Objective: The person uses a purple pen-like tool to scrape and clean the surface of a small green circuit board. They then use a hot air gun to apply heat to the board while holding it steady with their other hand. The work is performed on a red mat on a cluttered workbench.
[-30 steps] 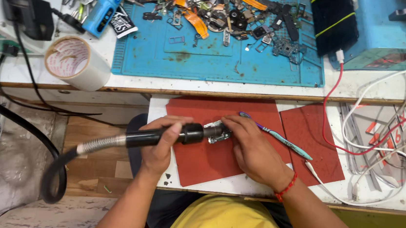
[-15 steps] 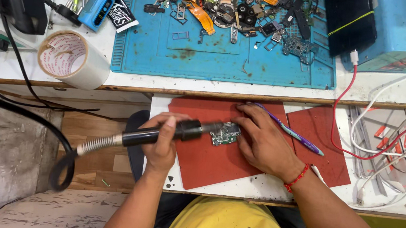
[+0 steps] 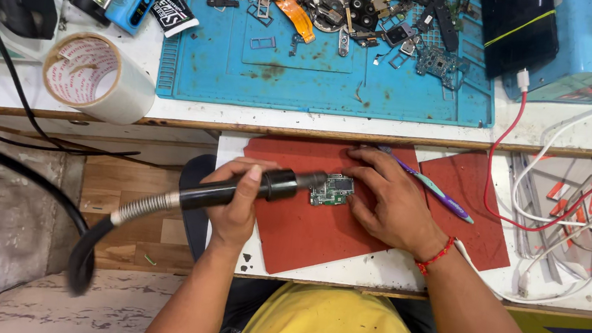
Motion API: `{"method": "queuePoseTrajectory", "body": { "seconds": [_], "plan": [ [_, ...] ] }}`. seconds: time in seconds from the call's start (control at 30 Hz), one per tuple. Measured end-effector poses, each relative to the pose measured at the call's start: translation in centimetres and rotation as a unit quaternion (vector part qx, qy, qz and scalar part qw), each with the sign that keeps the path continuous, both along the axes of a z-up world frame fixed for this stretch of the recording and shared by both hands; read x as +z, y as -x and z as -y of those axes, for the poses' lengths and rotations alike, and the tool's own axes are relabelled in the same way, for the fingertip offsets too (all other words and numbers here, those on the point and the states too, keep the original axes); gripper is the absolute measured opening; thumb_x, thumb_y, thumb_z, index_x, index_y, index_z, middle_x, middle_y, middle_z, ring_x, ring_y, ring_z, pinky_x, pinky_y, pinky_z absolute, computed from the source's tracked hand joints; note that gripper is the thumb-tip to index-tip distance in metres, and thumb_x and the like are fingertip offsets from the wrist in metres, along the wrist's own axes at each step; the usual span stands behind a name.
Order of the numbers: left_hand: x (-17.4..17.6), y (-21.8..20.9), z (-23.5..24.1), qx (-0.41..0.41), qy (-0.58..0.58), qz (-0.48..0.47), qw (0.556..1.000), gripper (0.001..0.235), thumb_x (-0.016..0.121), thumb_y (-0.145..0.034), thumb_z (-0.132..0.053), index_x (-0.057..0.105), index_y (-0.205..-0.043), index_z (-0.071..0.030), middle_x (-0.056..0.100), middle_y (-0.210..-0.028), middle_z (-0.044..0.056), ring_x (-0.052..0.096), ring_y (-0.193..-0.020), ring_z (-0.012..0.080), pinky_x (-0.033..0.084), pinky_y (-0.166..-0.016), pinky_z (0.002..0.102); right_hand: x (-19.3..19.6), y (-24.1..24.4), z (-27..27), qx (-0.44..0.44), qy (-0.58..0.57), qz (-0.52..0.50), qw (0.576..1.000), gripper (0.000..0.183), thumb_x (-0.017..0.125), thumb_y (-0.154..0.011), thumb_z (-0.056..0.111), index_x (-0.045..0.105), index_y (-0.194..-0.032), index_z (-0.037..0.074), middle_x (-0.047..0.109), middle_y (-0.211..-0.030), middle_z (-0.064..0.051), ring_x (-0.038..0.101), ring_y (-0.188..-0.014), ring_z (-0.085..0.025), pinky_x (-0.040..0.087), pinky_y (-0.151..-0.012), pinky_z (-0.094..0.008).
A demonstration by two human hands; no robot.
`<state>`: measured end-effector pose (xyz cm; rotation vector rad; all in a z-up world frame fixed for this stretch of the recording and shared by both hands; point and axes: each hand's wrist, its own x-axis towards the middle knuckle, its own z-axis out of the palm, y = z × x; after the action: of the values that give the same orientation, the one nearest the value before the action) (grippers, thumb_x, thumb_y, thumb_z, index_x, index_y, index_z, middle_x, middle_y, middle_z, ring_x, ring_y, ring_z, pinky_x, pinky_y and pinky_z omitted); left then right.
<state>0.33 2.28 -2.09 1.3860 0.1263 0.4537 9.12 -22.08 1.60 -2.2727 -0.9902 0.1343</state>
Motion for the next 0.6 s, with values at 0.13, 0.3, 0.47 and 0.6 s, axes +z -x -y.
{"method": "queuePoseTrajectory", "body": {
  "seconds": [0.13, 0.3, 0.47, 0.6],
  "plan": [
    [-0.4, 0.2, 0.2, 0.009, 0.025, 0.016, 1.000, 0.025, 0.062, -0.102, -0.018, 0.069, -0.097, 0.006, 0.075, -0.098, 0.019, 0.074, -0.094, 0.0250, 0.060, -0.092, 0.037, -0.2, 0.2, 0.2, -0.007, -0.008, -0.008, 1.000, 0.043, 0.074, -0.080, 0.010, 0.066, -0.122, 0.005, 0.057, -0.141, -0.014, 0.053, -0.133, -0.035, 0.046, -0.110, -0.044],
    [-0.6, 0.2, 0.2, -0.012, 0.022, 0.030, 0.999, 0.025, 0.062, -0.102, -0.018, 0.068, -0.097, 0.006, 0.074, -0.099, 0.020, 0.074, -0.094, 0.0269, 0.060, -0.092, 0.039, -0.2, 0.1, 0.3, -0.002, -0.012, -0.007, 1.000, 0.042, 0.074, -0.079, 0.008, 0.068, -0.121, 0.006, 0.059, -0.139, -0.013, 0.053, -0.133, -0.035, 0.046, -0.110, -0.044],
    [-1.0, 0.0, -0.1, -0.012, 0.048, 0.038, 0.998, 0.025, 0.062, -0.101, -0.018, 0.066, -0.095, 0.006, 0.074, -0.097, 0.020, 0.075, -0.091, 0.0260, 0.062, -0.090, 0.039, -0.2, 0.1, 0.3, -0.004, -0.016, -0.016, 1.000, 0.041, 0.073, -0.079, 0.008, 0.068, -0.121, 0.006, 0.059, -0.140, -0.013, 0.054, -0.133, -0.035, 0.046, -0.111, -0.044],
    [-1.5, 0.0, 0.1, 0.028, 0.029, 0.032, 0.999, 0.024, 0.062, -0.103, -0.017, 0.066, -0.096, 0.006, 0.073, -0.099, 0.021, 0.073, -0.092, 0.0251, 0.059, -0.090, 0.036, -0.1, 0.0, 0.3, -0.001, -0.014, -0.016, 1.000, 0.042, 0.074, -0.079, 0.008, 0.069, -0.121, 0.005, 0.058, -0.139, -0.014, 0.053, -0.132, -0.036, 0.045, -0.110, -0.045]
  ]
}}
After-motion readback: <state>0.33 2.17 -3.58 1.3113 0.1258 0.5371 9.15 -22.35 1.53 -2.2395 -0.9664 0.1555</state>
